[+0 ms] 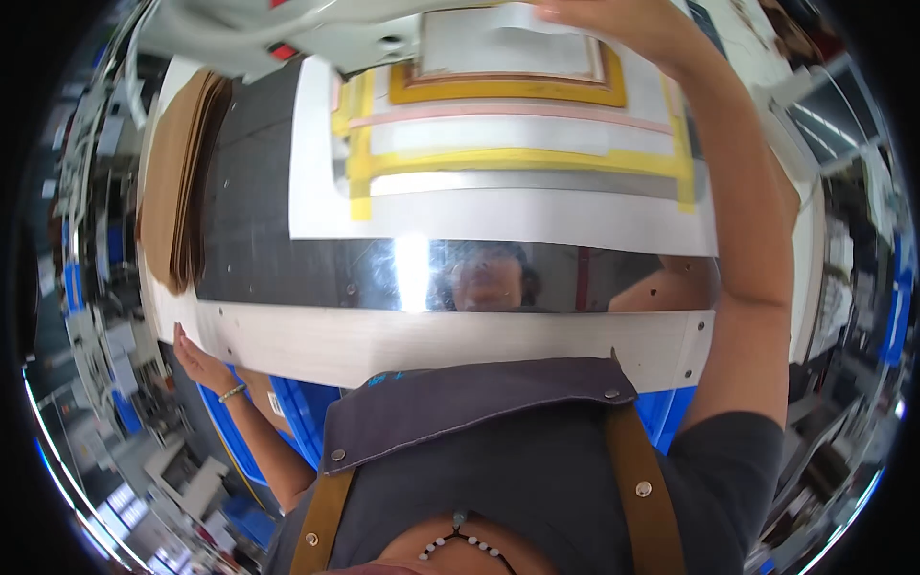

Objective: Operating an automated industrial sewing machine to stitch leather brand labels onto leather pieces.

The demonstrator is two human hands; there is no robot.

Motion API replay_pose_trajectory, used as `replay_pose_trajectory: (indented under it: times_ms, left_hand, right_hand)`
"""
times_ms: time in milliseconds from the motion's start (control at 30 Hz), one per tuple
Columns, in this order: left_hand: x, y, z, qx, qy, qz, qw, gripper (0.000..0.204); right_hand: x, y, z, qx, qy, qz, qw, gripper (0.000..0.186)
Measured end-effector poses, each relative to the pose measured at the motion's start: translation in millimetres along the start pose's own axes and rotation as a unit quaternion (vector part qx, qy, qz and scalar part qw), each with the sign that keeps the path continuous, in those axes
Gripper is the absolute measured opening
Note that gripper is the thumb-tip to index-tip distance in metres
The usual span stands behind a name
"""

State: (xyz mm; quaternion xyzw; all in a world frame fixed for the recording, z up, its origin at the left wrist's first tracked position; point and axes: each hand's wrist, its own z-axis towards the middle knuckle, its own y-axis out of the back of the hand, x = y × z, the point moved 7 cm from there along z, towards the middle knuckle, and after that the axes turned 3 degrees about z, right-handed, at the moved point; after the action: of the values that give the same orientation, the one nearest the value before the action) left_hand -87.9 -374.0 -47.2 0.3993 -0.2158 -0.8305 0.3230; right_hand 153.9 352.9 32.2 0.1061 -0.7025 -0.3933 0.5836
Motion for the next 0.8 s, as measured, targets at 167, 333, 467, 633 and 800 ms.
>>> replay_pose_trajectory:
  times_ms: [167,333,467,633,800]
  left_hand:
    - [-198.0,-109.7,48.4,0.123,-0.119,-0.094,0.981,0.030]
    - [-321.6,-208.7,-1.2,0.388,-0.342,-0.054,0.854,0.047]
    - [-365.7,-247.5,-18.9,0.414,-0.411,-0.025,0.812,0.052]
    - [-381.1,-273.4,-25.2,0.401,-0.443,0.023,0.801,0.064]
    - [-382.3,-284.1,-29.6,0.388,-0.442,0.020,0.808,0.079]
  right_hand:
    - [42.3,-28.0,26.5,0.007,0.159,0.042,0.986,0.019]
    - [5.1,-73.4,25.0,0.062,0.073,-0.024,0.995,0.022]
    - [-2.9,-76.9,31.6,0.024,0.095,0.035,0.995,0.019]
    - [-3.0,-86.6,35.2,0.019,0.098,0.022,0.995,0.017]
    - [4.1,-93.8,38.2,-0.001,0.111,0.059,0.992,0.016]
